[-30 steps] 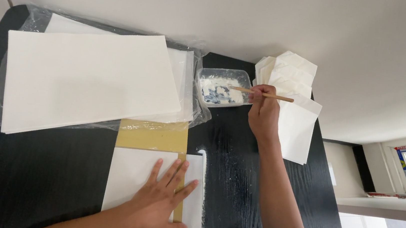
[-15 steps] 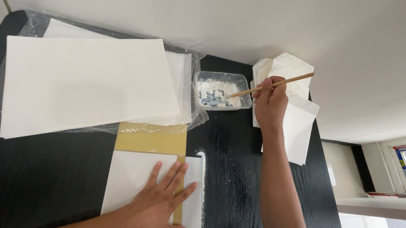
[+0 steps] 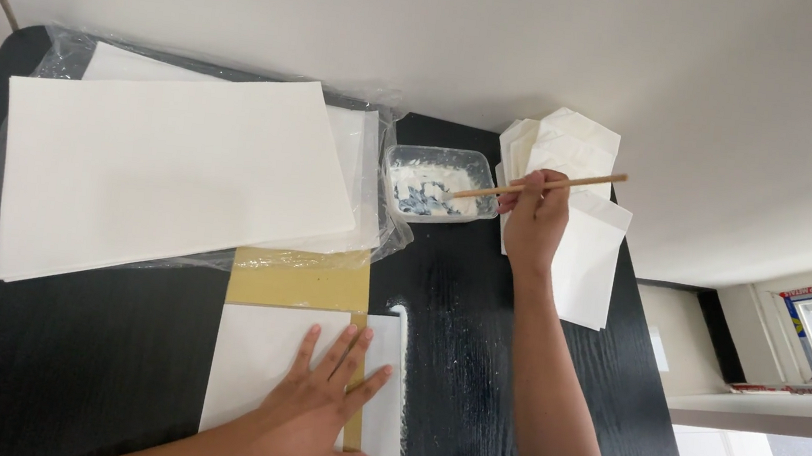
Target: The person applies a white substance to the edges and corners of paper using a brush, folds the paper, and then positions and presses a sheet of paper onto a cardboard base.
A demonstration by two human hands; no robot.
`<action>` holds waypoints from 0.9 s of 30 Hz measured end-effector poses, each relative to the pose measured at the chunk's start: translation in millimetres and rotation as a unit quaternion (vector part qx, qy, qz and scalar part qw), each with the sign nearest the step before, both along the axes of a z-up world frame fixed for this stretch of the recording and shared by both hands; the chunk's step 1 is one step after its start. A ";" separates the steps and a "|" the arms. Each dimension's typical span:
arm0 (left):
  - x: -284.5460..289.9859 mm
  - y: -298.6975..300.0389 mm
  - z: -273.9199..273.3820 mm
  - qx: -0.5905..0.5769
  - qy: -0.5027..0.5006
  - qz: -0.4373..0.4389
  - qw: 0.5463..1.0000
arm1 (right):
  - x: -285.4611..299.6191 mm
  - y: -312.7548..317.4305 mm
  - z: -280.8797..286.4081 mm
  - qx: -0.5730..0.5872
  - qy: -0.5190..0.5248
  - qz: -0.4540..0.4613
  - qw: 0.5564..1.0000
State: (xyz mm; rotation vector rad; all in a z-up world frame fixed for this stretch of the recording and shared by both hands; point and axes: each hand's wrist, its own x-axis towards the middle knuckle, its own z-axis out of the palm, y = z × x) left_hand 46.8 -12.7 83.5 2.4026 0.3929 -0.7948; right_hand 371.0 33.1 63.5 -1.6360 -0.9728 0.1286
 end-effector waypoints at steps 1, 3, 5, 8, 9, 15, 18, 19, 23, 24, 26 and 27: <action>-0.5 -0.4 -1.1 0.001 0.000 -0.001 1.000 | 1.6 -3.3 -0.2 0.001 0.000 -0.001 1.000; -0.8 0.8 -3.8 -0.004 -0.012 0.005 1.000 | 5.4 -6.6 -0.4 0.047 0.047 -0.063 0.996; -1.2 -0.4 -5.6 -0.005 -0.013 0.005 1.000 | 7.2 -12.9 -0.4 0.053 0.007 -0.057 0.997; 0.5 1.4 -0.1 -0.004 -0.004 0.004 1.000 | 3.3 -17.8 2.3 0.024 -0.057 -0.021 0.998; 1.1 1.4 2.9 -0.005 0.007 0.006 1.000 | 0.5 -19.7 3.2 -0.013 -0.081 0.011 0.997; 0.6 -0.4 -3.5 0.010 -0.005 -0.002 1.000 | 7.3 -11.3 -16.7 0.064 0.007 -0.002 0.998; -1.3 -2.5 -9.4 0.021 -0.019 -0.003 1.000 | 10.2 -26.8 -3.9 0.125 0.104 -0.061 0.985; -1.9 -2.5 -12.1 0.022 -0.019 -0.003 1.000 | 9.0 -32.5 0.9 0.127 0.104 -0.061 0.985; -3.7 -4.5 -11.8 0.039 -0.032 -0.005 0.999 | 2.7 -63.0 9.6 0.179 0.201 -0.009 0.963; -3.7 -4.8 -8.6 0.039 -0.022 -0.004 0.999 | 1.0 -71.1 10.2 0.184 0.183 0.022 0.966; -5.4 -5.7 -19.1 0.050 -0.046 -0.005 0.998 | -14.3 -91.1 16.3 0.182 0.168 0.025 0.969; -6.9 -6.4 -24.8 0.064 -0.071 -0.005 0.995 | -22.5 -100.8 18.6 0.182 0.152 0.030 0.971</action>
